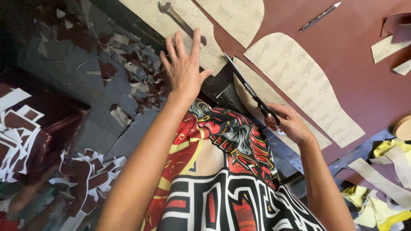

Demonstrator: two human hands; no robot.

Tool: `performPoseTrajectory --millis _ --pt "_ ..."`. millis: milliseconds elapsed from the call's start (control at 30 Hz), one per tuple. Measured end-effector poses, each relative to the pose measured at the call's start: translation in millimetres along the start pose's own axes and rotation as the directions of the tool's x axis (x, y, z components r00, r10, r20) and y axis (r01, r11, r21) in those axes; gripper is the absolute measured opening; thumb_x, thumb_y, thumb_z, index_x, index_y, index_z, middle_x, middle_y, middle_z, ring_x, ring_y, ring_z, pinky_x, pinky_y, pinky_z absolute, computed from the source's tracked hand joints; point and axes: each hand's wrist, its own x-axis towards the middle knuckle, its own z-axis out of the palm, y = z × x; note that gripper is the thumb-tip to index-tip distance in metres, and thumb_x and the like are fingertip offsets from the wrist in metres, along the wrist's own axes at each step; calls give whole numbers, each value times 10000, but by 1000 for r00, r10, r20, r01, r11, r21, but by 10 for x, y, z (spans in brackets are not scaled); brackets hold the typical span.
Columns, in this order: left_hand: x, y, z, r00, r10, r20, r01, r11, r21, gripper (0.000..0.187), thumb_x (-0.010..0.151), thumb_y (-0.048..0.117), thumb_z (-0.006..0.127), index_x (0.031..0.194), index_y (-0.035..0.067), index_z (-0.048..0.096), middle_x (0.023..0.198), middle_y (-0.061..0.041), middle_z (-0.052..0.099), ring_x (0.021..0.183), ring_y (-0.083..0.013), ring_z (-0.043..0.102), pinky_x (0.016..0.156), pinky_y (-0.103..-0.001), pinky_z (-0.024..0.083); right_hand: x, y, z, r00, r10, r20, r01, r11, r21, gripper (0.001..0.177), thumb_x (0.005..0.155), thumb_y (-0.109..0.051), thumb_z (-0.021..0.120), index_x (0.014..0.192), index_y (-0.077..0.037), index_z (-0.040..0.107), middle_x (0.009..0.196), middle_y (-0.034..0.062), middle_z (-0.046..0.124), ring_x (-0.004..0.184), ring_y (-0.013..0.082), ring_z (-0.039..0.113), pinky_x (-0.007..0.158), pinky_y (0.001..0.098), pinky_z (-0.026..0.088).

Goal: The person uses large shears to cut a brown leather sheet along the edges of several light-colored paper templates laid on a workbench. They reposition the templates and trim the leather around them, then remove the templates to reveal the cut leather pieces.

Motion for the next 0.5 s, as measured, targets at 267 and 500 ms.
performPoseTrajectory --millis 267,500 --pt "61 19 -42 998 4 67 -7 999 48 1107 669 444 933 1564 399 285 1558 -255 249 1439 -508 229 1074 -736 292 15 -32 25 1000 -27 16 27 999 17 468 950 -280 667 1326 -3 636 761 -6 590 669 73 523 569 237 401" --pt "80 13 -17 998 18 53 -21 999 49 1113 668 449 927 1574 391 283 1550 -271 258 1431 -520 234 1084 -723 297 -7 -79 41 999 -45 1 45 999 -16 434 963 -202 624 1355 -19 653 739 -17 550 633 63 489 534 224 377"
